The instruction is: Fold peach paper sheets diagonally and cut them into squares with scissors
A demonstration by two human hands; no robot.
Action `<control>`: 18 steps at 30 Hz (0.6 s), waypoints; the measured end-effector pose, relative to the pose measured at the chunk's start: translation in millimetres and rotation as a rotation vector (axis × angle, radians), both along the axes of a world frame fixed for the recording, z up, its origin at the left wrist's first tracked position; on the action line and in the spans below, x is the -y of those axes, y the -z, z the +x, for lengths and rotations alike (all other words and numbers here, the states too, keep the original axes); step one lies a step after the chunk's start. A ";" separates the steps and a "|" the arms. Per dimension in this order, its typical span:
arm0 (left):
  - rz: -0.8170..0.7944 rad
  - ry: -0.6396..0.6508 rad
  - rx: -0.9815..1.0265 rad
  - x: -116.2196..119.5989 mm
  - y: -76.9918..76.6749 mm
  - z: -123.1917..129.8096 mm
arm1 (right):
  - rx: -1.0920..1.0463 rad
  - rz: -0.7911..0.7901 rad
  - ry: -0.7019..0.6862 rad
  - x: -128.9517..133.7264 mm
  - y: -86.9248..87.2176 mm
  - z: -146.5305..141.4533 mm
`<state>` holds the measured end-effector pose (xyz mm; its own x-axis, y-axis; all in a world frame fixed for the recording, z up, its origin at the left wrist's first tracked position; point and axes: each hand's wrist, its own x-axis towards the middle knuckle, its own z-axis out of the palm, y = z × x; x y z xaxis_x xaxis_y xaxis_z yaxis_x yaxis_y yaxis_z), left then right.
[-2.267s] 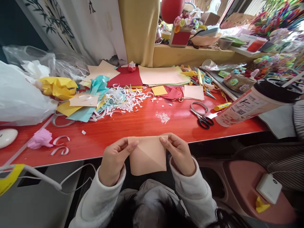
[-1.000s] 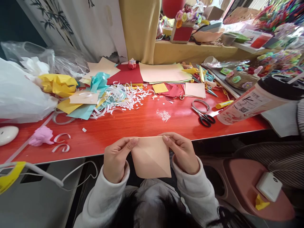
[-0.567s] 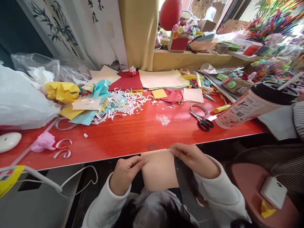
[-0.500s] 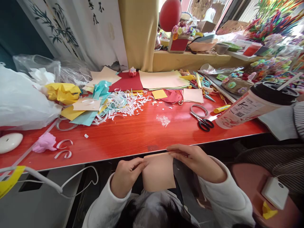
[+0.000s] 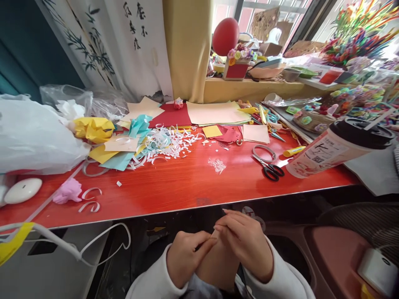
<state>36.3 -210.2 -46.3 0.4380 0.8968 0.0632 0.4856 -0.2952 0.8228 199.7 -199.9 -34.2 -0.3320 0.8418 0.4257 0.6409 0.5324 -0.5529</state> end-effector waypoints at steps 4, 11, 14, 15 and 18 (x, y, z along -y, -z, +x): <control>-0.157 0.102 -0.016 19.7 24.9 -17.4 | 0.018 0.114 0.510 -5.9 12.7 65.5; 0.317 0.254 0.051 17.5 10.3 -41.4 | 0.001 0.168 0.651 5.9 -7.2 104.8; 0.732 -0.055 -0.156 4.0 -21.7 -15.1 | 0.009 0.260 0.118 15.5 -13.8 42.8; 0.796 -0.104 -0.163 1.3 -28.8 -5.6 | -0.012 0.262 0.052 17.2 -14.8 24.4; 0.823 -0.177 -0.117 -0.3 -34.8 14.7 | -0.154 0.135 0.009 19.0 -16.1 -5.3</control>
